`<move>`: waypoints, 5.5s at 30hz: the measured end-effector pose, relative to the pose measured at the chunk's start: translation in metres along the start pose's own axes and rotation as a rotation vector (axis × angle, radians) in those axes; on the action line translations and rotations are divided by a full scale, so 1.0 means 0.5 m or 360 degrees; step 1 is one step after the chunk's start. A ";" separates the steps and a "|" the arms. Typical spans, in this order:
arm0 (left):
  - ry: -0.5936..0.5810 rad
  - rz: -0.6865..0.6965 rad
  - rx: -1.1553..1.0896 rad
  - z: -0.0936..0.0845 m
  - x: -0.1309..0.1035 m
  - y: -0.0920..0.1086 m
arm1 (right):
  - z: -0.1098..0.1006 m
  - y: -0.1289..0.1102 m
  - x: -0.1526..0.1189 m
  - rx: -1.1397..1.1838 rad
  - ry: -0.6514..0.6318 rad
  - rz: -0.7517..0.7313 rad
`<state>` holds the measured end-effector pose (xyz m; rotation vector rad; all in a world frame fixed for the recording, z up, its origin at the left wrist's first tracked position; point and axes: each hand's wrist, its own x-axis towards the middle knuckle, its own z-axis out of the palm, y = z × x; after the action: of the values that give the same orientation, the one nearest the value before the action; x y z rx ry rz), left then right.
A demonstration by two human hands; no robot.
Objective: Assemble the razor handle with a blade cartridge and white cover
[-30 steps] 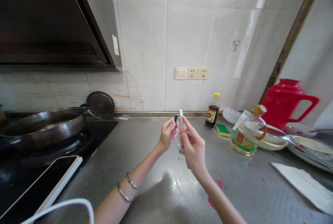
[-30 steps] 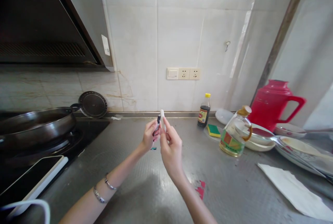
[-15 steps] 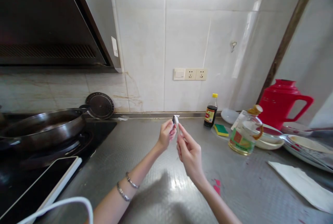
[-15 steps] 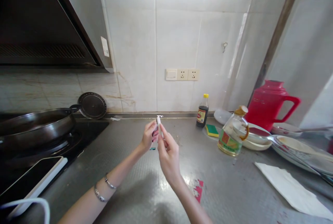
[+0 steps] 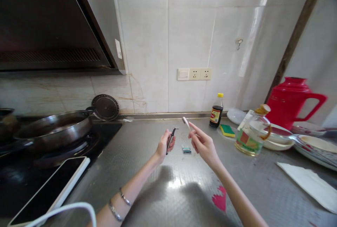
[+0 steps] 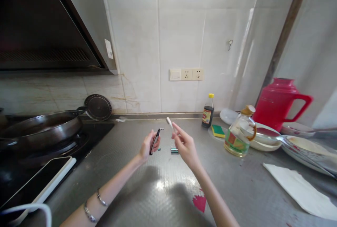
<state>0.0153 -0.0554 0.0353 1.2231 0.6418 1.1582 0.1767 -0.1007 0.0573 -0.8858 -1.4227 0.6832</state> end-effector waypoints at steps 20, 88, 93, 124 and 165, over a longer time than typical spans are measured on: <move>0.0431 0.0195 0.0632 -0.007 -0.027 -0.069 | -0.041 -0.021 -0.092 -0.0822 -0.0171 -0.0234; 0.0496 0.0131 0.0405 0.004 -0.045 -0.059 | -0.002 -0.029 -0.046 -0.1137 -0.0534 -0.0677; 0.0557 0.0142 0.0262 -0.008 -0.036 -0.047 | -0.037 0.002 -0.042 -0.1200 -0.0516 -0.0625; 0.0474 -0.0762 -0.0847 -0.017 -0.023 -0.068 | 0.040 0.163 0.059 -0.1250 -0.0468 -0.0362; 0.0463 -0.0804 -0.1077 0.008 -0.042 -0.057 | 0.003 0.175 0.045 -0.1207 -0.0427 -0.0409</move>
<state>0.0213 -0.0743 0.0057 0.2937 0.6481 0.9997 0.1859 -0.0356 -0.0044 -1.1825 -2.0482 0.0420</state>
